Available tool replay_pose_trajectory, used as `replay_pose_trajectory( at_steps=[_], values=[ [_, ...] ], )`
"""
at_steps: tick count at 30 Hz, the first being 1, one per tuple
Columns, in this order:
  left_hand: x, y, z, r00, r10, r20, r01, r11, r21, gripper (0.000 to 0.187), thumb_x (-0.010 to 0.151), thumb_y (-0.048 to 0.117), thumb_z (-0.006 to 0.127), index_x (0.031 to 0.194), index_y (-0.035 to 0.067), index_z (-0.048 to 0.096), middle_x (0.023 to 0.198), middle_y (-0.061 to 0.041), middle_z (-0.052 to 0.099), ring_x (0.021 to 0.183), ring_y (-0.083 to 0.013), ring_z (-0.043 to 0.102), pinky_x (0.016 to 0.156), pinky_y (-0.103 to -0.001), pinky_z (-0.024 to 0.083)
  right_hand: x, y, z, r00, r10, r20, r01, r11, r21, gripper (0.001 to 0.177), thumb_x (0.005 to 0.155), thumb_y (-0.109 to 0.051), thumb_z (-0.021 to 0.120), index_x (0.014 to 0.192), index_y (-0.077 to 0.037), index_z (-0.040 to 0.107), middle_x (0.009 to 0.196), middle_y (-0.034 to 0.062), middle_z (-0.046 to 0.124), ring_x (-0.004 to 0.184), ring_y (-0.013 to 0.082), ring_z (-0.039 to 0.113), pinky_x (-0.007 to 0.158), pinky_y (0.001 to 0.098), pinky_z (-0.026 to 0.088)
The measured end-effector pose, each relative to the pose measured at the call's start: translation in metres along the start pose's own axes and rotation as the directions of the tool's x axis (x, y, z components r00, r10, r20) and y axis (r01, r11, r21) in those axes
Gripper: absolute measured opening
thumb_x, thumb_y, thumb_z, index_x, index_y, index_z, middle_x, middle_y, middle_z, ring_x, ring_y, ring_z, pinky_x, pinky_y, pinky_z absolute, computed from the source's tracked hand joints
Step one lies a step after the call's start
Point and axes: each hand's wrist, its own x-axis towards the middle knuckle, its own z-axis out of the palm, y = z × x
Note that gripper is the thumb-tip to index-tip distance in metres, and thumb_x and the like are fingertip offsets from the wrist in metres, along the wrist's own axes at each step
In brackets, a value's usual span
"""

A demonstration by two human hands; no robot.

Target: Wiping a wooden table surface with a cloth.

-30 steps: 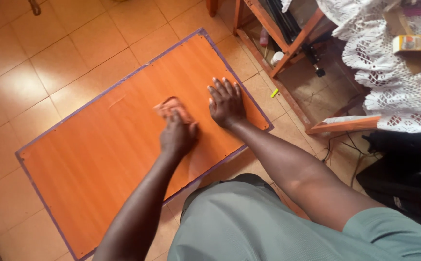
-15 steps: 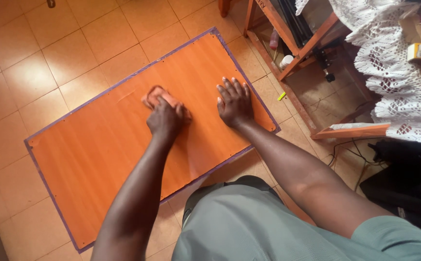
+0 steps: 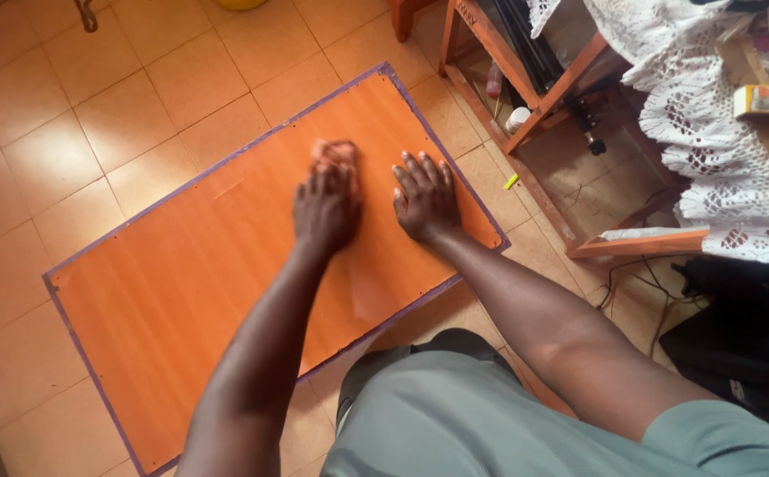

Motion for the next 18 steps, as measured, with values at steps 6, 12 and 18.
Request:
replay_pose_trajectory(
  at_steps=[6,12,18],
  values=[
    [0.001,-0.041,0.010,0.918,-0.382,0.109,0.388,0.921,-0.037,0.067,0.095,0.049,0.060,0.147,0.007,0.049,0.146,-0.022,0.043,0.126,-0.0431,0.047,0.098,-0.056,0.042,0.002,0.000,-0.003,1.000,-0.003,-0.029,0.003,1.000,0.008,0.046,0.096,-0.029,0.055,0.138,-0.010,0.063,0.155,0.0136,0.050,0.147,0.0358,0.038,0.122,0.0582,0.023],
    [-0.060,0.015,0.000,0.936,-0.333,0.118,0.348,0.927,-0.143,0.071,0.097,0.046,0.062,0.150,0.002,0.047,0.151,-0.030,0.039,0.130,-0.0469,0.045,0.096,-0.056,0.044,0.003,0.001,-0.001,0.999,-0.016,-0.041,0.017,1.000,0.009,0.047,0.097,-0.029,0.054,0.139,-0.009,0.062,0.157,0.0156,0.048,0.148,0.0377,0.037,0.122,0.0589,0.022],
    [-0.050,0.044,-0.001,0.997,-0.002,0.078,0.012,0.993,-0.116,0.088,0.089,0.049,0.063,0.157,0.004,0.030,0.164,-0.018,0.027,0.152,-0.0431,0.019,0.119,-0.056,0.021,0.005,0.000,-0.002,1.000,-0.007,-0.024,0.007,1.000,0.001,0.047,0.097,-0.029,0.054,0.138,-0.009,0.061,0.157,0.0157,0.047,0.148,0.0379,0.037,0.121,0.0600,0.021]
  ],
)
